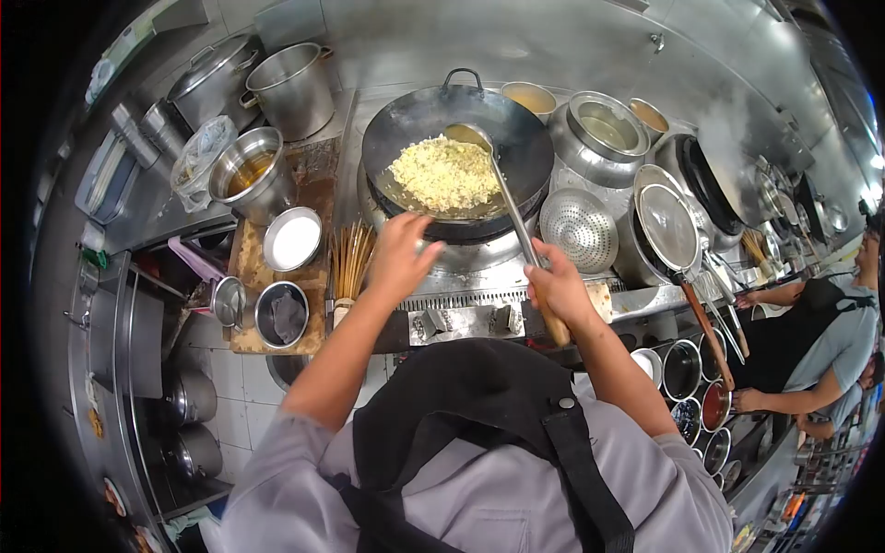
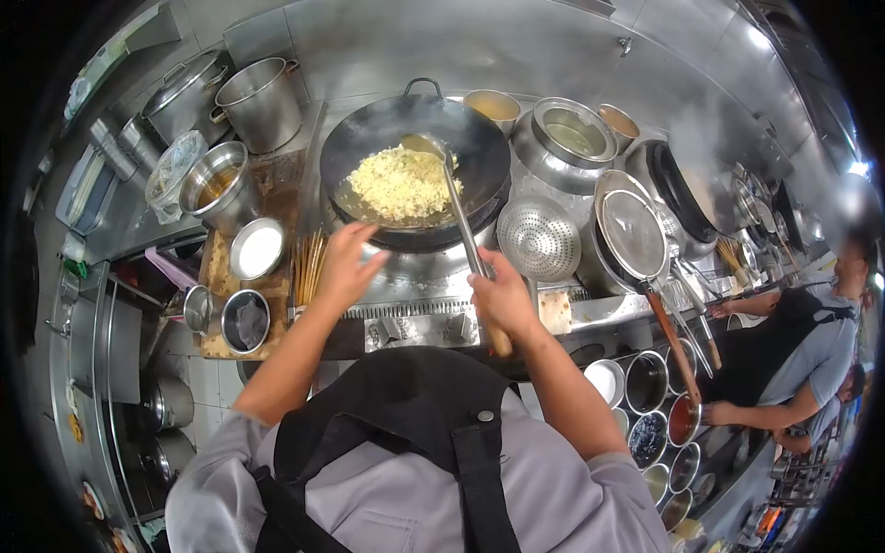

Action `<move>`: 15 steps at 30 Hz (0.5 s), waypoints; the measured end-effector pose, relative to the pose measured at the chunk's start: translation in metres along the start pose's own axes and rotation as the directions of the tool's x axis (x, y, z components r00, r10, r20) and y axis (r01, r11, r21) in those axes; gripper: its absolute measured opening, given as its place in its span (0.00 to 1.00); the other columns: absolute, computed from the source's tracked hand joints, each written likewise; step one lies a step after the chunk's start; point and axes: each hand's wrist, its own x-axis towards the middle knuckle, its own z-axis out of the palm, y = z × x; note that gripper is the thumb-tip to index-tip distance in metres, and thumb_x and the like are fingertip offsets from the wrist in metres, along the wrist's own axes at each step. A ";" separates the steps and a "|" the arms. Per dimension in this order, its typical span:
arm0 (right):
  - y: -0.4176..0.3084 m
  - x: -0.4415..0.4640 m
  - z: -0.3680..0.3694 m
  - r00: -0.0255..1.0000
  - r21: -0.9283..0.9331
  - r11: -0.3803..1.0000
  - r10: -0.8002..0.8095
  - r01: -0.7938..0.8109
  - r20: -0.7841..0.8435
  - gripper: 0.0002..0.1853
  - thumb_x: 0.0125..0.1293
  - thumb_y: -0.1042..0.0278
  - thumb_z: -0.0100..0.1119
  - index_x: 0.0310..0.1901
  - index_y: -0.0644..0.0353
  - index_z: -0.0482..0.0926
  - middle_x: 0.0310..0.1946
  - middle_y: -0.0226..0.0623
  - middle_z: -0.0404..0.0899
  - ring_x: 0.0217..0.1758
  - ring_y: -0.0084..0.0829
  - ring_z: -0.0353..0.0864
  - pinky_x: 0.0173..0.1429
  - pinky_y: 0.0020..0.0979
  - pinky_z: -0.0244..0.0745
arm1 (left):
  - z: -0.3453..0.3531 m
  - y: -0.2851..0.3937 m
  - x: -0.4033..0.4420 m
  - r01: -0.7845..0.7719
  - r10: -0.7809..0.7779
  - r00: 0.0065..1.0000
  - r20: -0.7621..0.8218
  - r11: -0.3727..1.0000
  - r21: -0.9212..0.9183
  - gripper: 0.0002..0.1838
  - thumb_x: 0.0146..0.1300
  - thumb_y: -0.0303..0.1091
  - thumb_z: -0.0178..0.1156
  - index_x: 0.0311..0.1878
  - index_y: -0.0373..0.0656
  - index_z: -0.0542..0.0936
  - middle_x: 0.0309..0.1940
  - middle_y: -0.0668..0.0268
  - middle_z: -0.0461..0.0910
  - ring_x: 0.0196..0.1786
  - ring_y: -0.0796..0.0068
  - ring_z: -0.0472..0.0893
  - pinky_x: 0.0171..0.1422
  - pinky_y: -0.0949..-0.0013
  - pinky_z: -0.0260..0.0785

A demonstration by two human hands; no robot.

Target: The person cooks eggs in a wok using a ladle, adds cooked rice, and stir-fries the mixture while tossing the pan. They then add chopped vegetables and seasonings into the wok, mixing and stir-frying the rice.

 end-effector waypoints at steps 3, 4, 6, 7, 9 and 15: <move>0.039 -0.016 -0.016 0.999 -0.292 0.956 -0.039 0.027 -0.037 0.34 0.72 0.69 0.62 0.78 0.56 0.64 0.32 0.34 0.79 0.30 0.25 0.79 0.36 0.31 0.76 | -0.068 -0.070 -0.092 0.292 -0.256 0.944 -0.210 0.942 0.163 0.26 0.57 0.33 0.74 0.60 0.40 0.82 0.60 0.52 0.78 0.65 0.49 0.75 0.71 0.51 0.67; 0.052 -0.022 -0.019 0.999 -0.316 0.949 -0.025 0.009 -0.048 0.35 0.72 0.69 0.62 0.79 0.54 0.63 0.33 0.31 0.79 0.31 0.23 0.77 0.38 0.29 0.74 | -0.090 -0.088 -0.119 0.442 -0.363 0.884 -0.293 0.855 0.273 0.27 0.57 0.31 0.73 0.61 0.39 0.81 0.60 0.50 0.78 0.63 0.46 0.75 0.69 0.49 0.68; 0.047 -0.037 -0.019 0.999 -0.233 0.973 -0.011 0.001 -0.045 0.35 0.72 0.68 0.63 0.79 0.53 0.63 0.33 0.32 0.79 0.31 0.23 0.76 0.38 0.28 0.74 | -0.112 -0.148 -0.181 0.589 -0.471 0.807 -0.357 0.685 0.428 0.35 0.57 0.34 0.74 0.69 0.39 0.74 0.62 0.44 0.76 0.64 0.39 0.74 0.70 0.45 0.67; 0.042 -0.045 -0.018 0.999 -0.150 0.989 -0.003 -0.002 -0.033 0.36 0.72 0.67 0.63 0.80 0.52 0.63 0.34 0.32 0.79 0.31 0.22 0.76 0.37 0.28 0.74 | -0.121 -0.160 -0.196 0.688 -0.600 0.725 -0.338 0.608 0.396 0.38 0.57 0.36 0.74 0.71 0.39 0.72 0.63 0.42 0.75 0.65 0.37 0.74 0.72 0.44 0.66; 0.035 -0.054 -0.019 1.000 -0.071 0.997 0.014 -0.016 -0.026 0.38 0.73 0.65 0.64 0.81 0.52 0.59 0.35 0.32 0.80 0.32 0.21 0.76 0.38 0.27 0.74 | -0.119 -0.199 -0.216 0.759 -0.714 0.645 -0.272 0.557 0.338 0.45 0.56 0.43 0.75 0.75 0.40 0.67 0.66 0.39 0.72 0.68 0.36 0.72 0.75 0.42 0.63; 0.033 -0.069 -0.029 0.991 0.200 0.978 0.028 -0.055 0.134 0.42 0.78 0.57 0.61 0.84 0.53 0.49 0.37 0.35 0.81 0.32 0.28 0.81 0.40 0.31 0.80 | -0.109 -0.212 -0.190 0.766 -0.843 0.522 -0.131 0.395 0.506 0.49 0.53 0.45 0.74 0.77 0.45 0.63 0.64 0.40 0.78 0.67 0.31 0.74 0.75 0.42 0.64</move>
